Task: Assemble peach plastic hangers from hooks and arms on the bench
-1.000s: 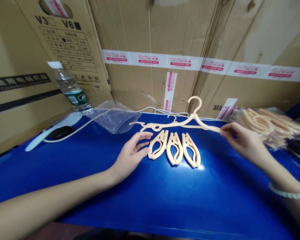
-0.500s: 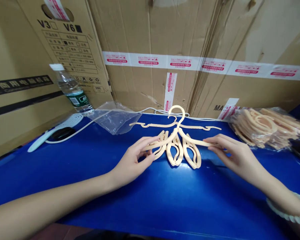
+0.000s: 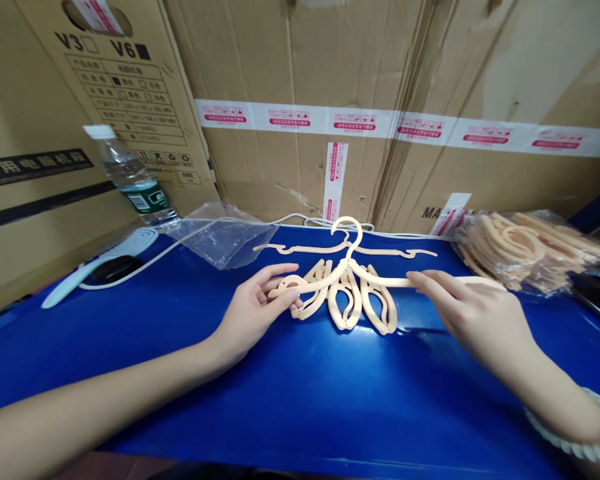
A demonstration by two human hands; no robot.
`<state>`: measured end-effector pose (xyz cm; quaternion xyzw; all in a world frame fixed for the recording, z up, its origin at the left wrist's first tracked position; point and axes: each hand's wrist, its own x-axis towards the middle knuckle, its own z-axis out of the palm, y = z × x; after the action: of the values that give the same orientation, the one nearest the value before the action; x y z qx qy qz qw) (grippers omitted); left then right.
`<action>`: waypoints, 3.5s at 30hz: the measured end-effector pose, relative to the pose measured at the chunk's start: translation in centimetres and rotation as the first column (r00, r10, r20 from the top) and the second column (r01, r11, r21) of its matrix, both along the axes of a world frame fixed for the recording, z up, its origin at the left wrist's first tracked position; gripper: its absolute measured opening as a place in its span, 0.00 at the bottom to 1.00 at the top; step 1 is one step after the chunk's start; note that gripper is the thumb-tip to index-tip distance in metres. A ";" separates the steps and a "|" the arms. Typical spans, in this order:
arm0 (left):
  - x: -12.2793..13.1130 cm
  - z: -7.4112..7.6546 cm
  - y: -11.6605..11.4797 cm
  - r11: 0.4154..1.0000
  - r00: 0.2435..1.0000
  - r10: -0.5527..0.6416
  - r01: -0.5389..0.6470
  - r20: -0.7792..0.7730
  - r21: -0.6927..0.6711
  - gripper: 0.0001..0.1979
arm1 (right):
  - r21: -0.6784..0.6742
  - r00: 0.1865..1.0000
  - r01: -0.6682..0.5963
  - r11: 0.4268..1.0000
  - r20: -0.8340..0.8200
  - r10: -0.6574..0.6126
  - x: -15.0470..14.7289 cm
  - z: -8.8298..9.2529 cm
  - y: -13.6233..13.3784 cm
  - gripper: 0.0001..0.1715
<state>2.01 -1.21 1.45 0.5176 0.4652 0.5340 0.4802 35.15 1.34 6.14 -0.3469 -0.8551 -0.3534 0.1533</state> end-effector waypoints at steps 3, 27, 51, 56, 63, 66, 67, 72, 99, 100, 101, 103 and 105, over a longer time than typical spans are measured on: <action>0.1 0.1 -0.1 0.999 0.999 0.000 0.002 0.048 -0.034 0.30 | 0.058 1.000 0.000 0.998 0.031 -0.002 -0.2 0.1 -0.1 0.22; 0.7 0.4 -0.9 0.996 0.995 -0.028 0.035 0.095 -0.081 0.28 | -0.595 0.416 -0.724 0.350 -0.781 -0.466 -3.3 -1.3 0.2 0.21; 1.4 0.2 -2.6 0.949 0.980 -0.040 0.099 -0.196 0.300 0.04 | -0.644 0.595 -0.764 0.047 -0.731 -0.335 -5.5 -2.2 -2.6 0.22; 1.3 -0.1 -2.7 0.932 0.952 -0.154 0.229 -0.266 0.280 0.11 | -0.633 0.594 -0.773 0.041 -0.745 -0.304 -5.6 -2.0 -2.9 0.23; 1.2 -0.3 -2.3 0.946 0.965 -0.204 0.238 -0.167 0.219 0.14 | -0.690 0.636 -0.692 0.212 -0.722 -0.273 -5.4 -1.4 -2.9 0.17; 1.1 -0.4 -2.6 0.919 0.935 -0.255 0.314 -0.247 0.238 0.17 | -0.702 0.661 -0.695 0.154 -0.709 -0.246 -5.2 -1.3 -3.0 0.20; 1.1 -0.4 -2.7 0.906 0.920 -0.271 0.343 -0.284 0.248 0.18 | -0.709 0.672 -0.694 0.126 -0.701 -0.241 -5.1 -1.3 -3.1 0.21; 0.9 0.1 -3.0 0.813 0.825 -0.247 0.462 -0.508 0.354 0.26 | -0.730 0.693 -0.680 0.066 -0.670 -0.268 -5.2 -0.9 -3.3 0.22; -0.2 -1.5 -2.5 0.854 0.544 -0.140 0.489 -0.827 0.176 0.35 | -0.879 0.979 -0.044 0.474 -0.132 -0.155 2.7 0.4 2.8 0.41; -0.2 -1.6 -2.5 0.855 0.535 -0.145 0.491 -0.833 0.166 0.35 | -0.880 0.979 -0.042 0.473 -0.131 -0.157 2.6 0.3 2.8 0.41; -0.2 -1.6 -2.5 0.857 0.522 -0.149 0.492 -0.840 0.154 0.35 | -0.881 0.978 -0.043 0.472 -0.133 -0.159 2.5 0.3 2.8 0.42; -0.2 -1.6 -2.5 0.860 0.499 -0.155 0.493 -0.853 0.133 0.34 | -0.881 0.977 -0.044 0.471 -0.137 -0.163 2.4 0.3 2.8 0.42; -0.2 -1.6 -2.5 0.861 0.493 -0.157 0.493 -0.856 0.126 0.34 | -0.882 0.978 -0.041 0.470 -0.132 -0.163 2.5 0.4 2.8 0.43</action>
<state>1.81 -3.75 -0.20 0.8619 0.4204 0.2022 0.1986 37.61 4.17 6.50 -0.4397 -0.8821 0.1673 0.0245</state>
